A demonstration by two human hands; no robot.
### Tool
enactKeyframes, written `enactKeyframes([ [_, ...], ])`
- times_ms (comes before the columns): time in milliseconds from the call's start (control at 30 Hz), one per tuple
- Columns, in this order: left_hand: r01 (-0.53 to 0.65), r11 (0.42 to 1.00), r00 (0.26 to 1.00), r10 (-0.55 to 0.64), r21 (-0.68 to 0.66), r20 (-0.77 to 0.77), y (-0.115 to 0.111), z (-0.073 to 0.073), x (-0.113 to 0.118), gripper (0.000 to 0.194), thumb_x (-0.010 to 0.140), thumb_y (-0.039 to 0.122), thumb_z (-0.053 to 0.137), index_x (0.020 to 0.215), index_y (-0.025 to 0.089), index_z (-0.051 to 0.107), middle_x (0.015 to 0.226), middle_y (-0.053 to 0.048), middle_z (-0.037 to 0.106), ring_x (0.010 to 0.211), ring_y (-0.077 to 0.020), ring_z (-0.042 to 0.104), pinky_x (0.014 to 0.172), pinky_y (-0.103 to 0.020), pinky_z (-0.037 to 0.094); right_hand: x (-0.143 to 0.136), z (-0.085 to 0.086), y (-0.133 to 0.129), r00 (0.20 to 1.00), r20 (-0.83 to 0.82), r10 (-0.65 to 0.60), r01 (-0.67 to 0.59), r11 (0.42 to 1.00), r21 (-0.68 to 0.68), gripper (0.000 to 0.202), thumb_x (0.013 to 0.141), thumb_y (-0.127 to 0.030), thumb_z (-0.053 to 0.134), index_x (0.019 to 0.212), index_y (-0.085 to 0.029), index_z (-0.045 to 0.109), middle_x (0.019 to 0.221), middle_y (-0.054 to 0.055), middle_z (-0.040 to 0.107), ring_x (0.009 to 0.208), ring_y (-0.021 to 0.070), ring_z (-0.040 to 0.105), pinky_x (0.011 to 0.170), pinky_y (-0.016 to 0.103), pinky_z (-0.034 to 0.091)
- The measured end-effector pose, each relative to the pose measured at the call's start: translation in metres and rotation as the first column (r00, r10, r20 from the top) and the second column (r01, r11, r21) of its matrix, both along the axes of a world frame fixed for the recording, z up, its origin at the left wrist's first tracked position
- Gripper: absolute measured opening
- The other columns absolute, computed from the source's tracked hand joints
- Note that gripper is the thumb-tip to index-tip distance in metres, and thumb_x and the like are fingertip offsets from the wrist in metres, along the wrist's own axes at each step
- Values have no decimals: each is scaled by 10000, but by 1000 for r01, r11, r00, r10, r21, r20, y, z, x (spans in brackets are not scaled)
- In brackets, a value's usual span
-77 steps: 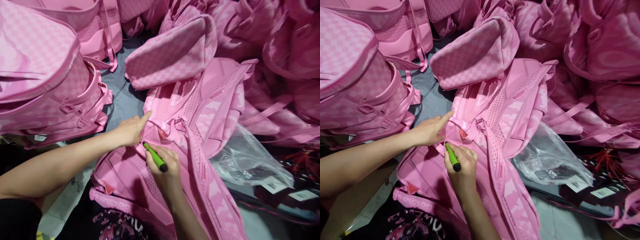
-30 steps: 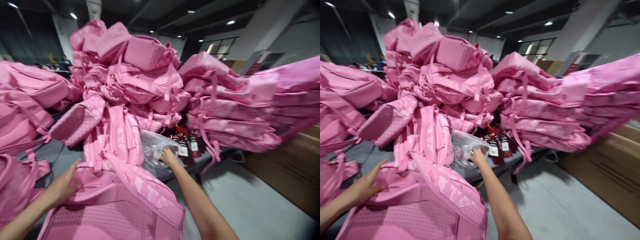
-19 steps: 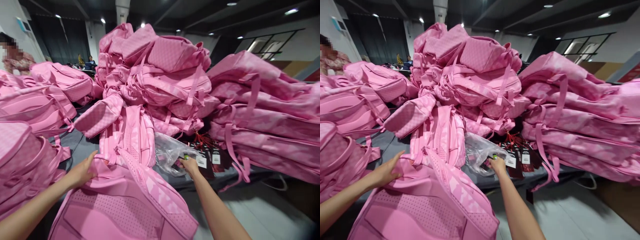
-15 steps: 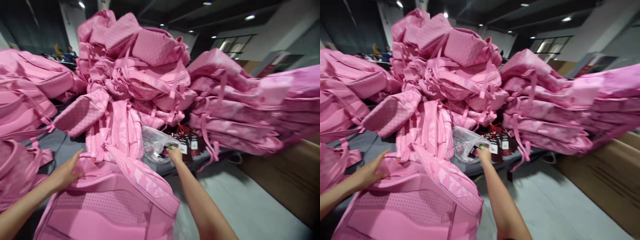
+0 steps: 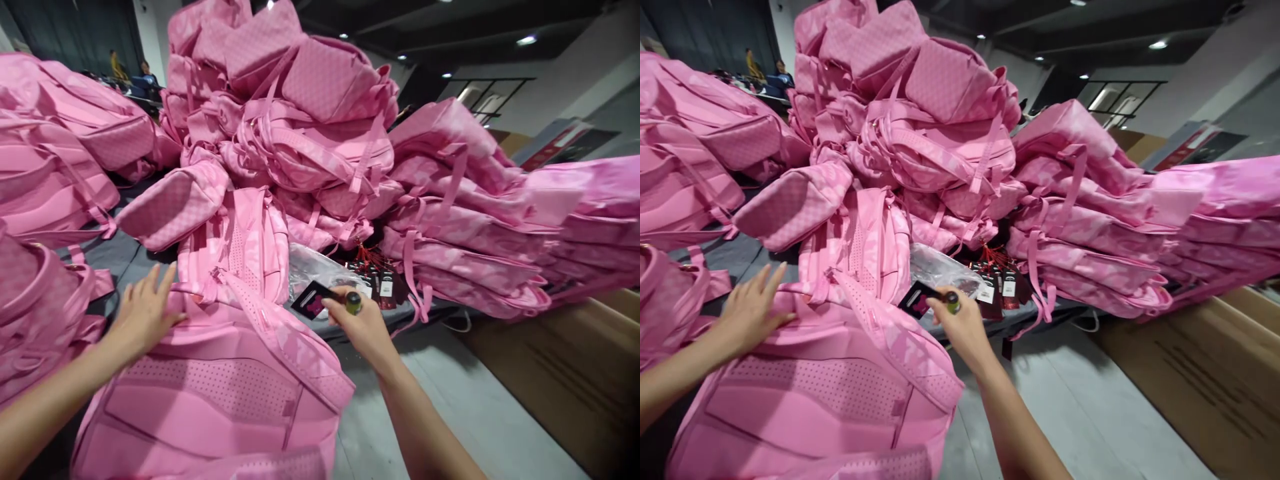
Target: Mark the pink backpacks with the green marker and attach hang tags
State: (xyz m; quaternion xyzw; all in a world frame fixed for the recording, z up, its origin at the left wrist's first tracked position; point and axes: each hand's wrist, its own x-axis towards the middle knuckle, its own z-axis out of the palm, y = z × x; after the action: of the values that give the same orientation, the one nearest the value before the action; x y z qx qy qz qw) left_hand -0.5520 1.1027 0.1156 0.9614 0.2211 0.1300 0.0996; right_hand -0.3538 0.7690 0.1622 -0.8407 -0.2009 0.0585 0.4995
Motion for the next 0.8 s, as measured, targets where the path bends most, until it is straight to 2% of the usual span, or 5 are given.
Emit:
enactKeyframes([
  [133, 318, 937, 894, -247, -141, 375, -69, 29, -11, 498, 904, 380, 581, 1362, 205, 494, 1323, -125, 603, 1194, -271, 571, 1011, -437, 460, -60, 24, 39, 834, 321, 449, -450, 890, -75, 100, 896, -229, 589, 877, -191, 680, 759, 7, 681, 649, 125, 621, 625, 250, 475],
  [300, 537, 816, 707, -299, -213, 641, -112, 24, -21, 129, 938, 198, 548, 898, 175, 669, 736, -31, 692, 665, -147, 621, 638, -280, 475, -97, 23, 69, 710, 441, 549, -605, 796, -17, 92, 894, -183, 618, 967, -197, 672, 853, 22, 717, 753, 130, 674, 678, 231, 527],
  [467, 513, 845, 692, -305, -149, 654, -97, -6, -48, 150, 936, 289, 570, 948, 172, 662, 804, -60, 702, 750, -175, 639, 716, -320, 513, -98, 15, 81, 651, 477, 590, -607, 783, -139, 155, 921, -151, 558, 811, -202, 655, 698, -10, 678, 595, 107, 634, 569, 212, 481],
  [633, 30, 999, 926, -17, -28, 377, -56, -38, -68, 368, 889, 232, 600, 1256, 203, 592, 1485, -193, 405, 1394, -371, 342, 1078, -604, 369, -77, 8, 113, 629, 587, 510, -482, 848, -220, 172, 901, -154, 516, 912, -202, 681, 790, 36, 715, 683, 158, 665, 620, 262, 496],
  [800, 98, 995, 900, -78, -26, 430, -33, -58, -74, 275, 861, 86, 551, 1098, 205, 623, 1491, -147, 351, 1416, -309, 323, 1110, -541, 389, -80, -4, 166, 523, 335, 784, -509, 603, -615, 300, 771, -24, 534, 906, -221, 715, 821, 25, 736, 745, 179, 677, 614, 245, 428],
])
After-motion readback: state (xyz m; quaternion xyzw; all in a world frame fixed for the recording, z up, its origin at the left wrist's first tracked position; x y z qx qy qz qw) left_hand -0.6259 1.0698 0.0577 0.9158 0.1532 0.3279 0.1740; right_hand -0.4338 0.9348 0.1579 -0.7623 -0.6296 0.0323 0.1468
